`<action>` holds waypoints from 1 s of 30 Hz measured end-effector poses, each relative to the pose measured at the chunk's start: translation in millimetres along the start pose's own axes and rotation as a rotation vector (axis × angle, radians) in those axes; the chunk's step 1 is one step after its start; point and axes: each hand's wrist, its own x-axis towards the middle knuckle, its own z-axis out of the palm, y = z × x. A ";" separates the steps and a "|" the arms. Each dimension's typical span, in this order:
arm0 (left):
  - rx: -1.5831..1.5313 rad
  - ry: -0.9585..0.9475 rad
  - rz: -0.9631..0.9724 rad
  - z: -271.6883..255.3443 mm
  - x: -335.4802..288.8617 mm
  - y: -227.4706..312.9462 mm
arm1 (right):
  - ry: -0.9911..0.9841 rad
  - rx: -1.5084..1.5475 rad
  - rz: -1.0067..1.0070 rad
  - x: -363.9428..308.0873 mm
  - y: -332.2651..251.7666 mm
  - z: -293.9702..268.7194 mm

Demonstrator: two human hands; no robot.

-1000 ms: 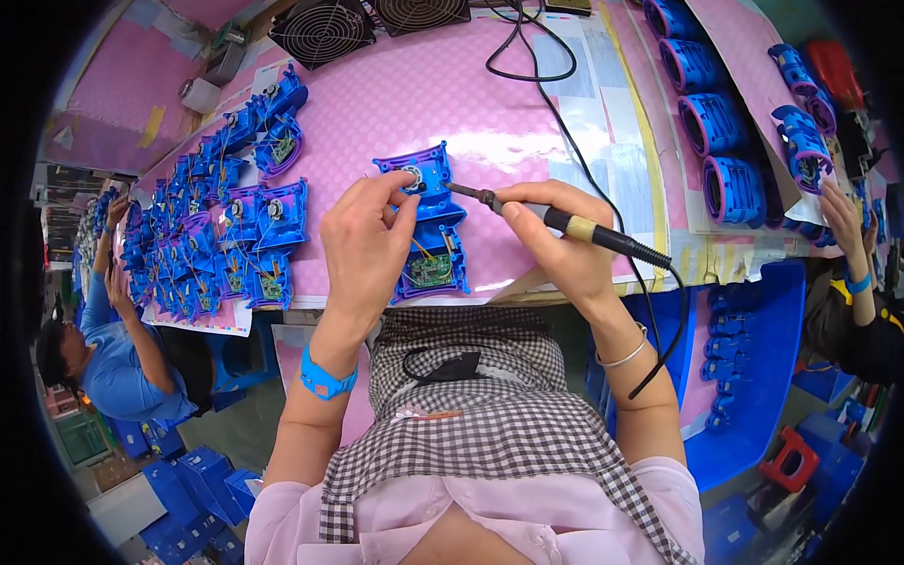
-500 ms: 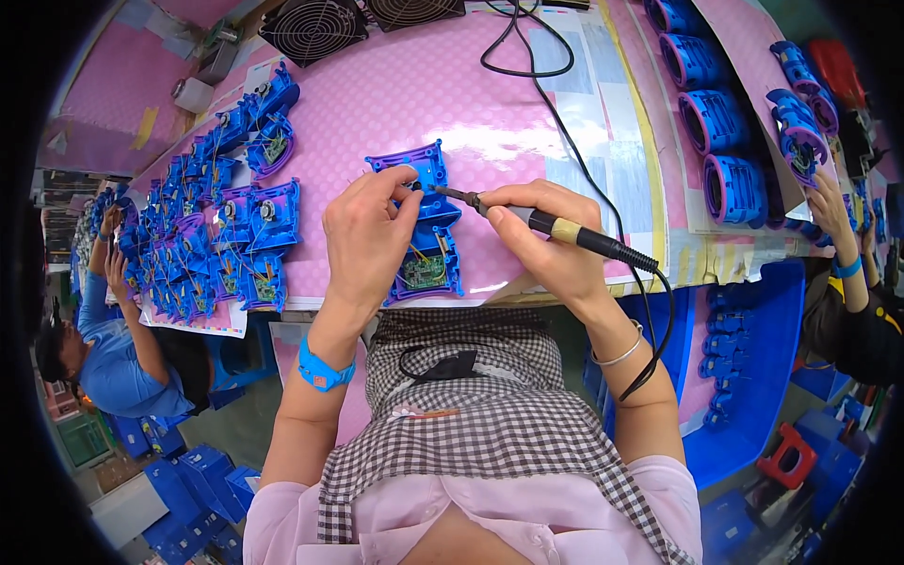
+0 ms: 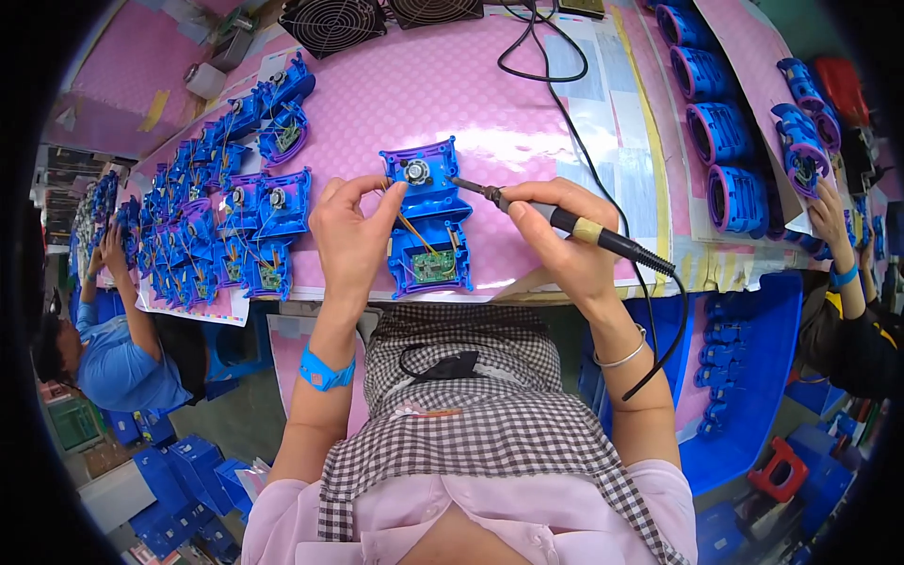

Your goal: Soldering wires to small cooling fan circuit boards at a factory workbench.

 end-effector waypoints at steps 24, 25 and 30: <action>0.056 -0.308 0.136 6.8 5.9 14.4 | -0.026 -0.093 -0.137 -0.5 8.6 3.6; 0.066 -0.310 0.136 7.1 6.5 15.0 | -0.026 -0.092 -0.136 -0.8 8.2 3.4; 0.080 -0.317 0.142 8.4 7.8 16.0 | -0.004 -0.046 -0.056 -2.3 2.9 1.1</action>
